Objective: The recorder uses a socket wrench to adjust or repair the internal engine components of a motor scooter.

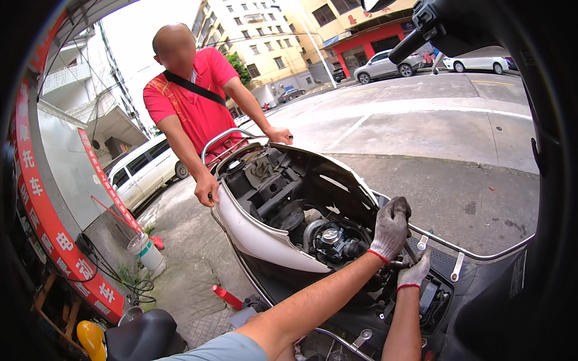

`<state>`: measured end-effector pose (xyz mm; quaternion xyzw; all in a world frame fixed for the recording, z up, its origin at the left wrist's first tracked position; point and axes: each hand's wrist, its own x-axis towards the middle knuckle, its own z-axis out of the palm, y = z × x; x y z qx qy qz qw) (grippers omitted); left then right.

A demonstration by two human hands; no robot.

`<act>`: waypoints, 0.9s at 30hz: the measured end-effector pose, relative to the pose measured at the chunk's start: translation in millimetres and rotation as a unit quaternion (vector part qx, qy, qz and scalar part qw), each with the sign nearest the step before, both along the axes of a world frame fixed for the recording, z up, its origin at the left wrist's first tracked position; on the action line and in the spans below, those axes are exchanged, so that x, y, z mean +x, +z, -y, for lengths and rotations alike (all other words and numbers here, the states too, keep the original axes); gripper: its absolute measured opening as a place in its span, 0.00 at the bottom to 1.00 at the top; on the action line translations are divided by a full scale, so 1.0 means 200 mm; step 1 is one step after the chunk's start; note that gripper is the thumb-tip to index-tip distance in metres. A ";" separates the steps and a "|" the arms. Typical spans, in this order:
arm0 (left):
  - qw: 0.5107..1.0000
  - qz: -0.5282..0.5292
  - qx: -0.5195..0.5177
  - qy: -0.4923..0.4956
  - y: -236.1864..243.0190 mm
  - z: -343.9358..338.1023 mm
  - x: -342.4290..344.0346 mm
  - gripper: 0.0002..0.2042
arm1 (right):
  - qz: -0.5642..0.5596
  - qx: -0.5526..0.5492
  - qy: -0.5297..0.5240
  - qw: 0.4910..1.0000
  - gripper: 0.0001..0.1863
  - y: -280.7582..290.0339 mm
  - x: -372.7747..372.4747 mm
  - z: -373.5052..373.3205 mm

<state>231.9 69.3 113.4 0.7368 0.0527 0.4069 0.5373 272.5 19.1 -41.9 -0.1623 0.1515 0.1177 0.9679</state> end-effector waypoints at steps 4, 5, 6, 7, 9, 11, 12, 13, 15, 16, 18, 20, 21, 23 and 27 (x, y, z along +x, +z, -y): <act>1.000 -0.002 -0.012 -0.008 0.01 0.00 -0.01 0.16 | -0.003 0.007 0.003 1.000 0.17 0.03 -0.02 0.00; 1.000 -0.002 -0.012 -0.009 0.01 0.00 -0.01 0.16 | -0.003 0.007 0.002 1.000 0.17 0.03 -0.01 0.00; 1.000 -0.004 -0.011 -0.010 0.01 0.00 -0.01 0.16 | 0.000 0.002 -0.001 1.000 0.17 0.02 -0.01 0.00; 1.000 -0.006 -0.010 -0.011 0.01 0.01 0.00 0.16 | 0.003 -0.004 -0.004 1.000 0.17 0.01 0.00 0.00; 1.000 0.004 0.008 -0.010 -0.01 -0.02 0.01 0.16 | 0.001 -0.005 -0.001 1.000 0.16 0.04 -0.02 0.00; 1.000 0.014 0.025 -0.009 -0.03 -0.04 0.02 0.16 | -0.002 -0.005 0.002 1.000 0.16 0.06 -0.02 0.00; 1.000 0.013 0.026 -0.009 -0.03 -0.04 0.02 0.17 | -0.003 -0.008 0.003 1.000 0.16 0.07 -0.03 0.00; 1.000 0.013 0.026 -0.008 -0.03 -0.04 0.02 0.17 | -0.004 -0.011 0.006 1.000 0.16 0.08 -0.03 0.00; 1.000 0.008 0.017 -0.014 -0.03 -0.03 0.02 0.17 | 0.000 -0.005 0.004 1.000 0.16 0.05 -0.02 0.00; 1.000 0.003 0.008 -0.018 -0.03 -0.02 0.02 0.17 | 0.004 0.002 0.004 1.000 0.16 0.03 -0.01 0.01; 1.000 0.007 0.013 -0.017 -0.03 -0.02 0.02 0.17 | 0.005 0.004 0.007 1.000 0.16 0.03 -0.02 0.01; 1.000 0.009 0.016 -0.017 -0.04 -0.01 0.02 0.17 | 0.003 0.004 0.006 1.000 0.15 0.03 -0.03 0.02; 1.000 0.012 0.019 -0.009 -0.04 -0.01 0.02 0.16 | 0.011 -0.002 0.012 1.000 0.15 0.04 -0.03 0.03; 0.999 0.043 0.020 0.013 -0.08 -0.02 0.05 0.15 | 0.027 -0.015 0.008 1.000 0.15 0.00 -0.01 0.02; 1.000 0.005 -0.011 -0.005 0.01 -0.04 -0.02 0.16 | 0.023 -0.016 0.034 0.999 0.25 -0.09 0.03 -0.03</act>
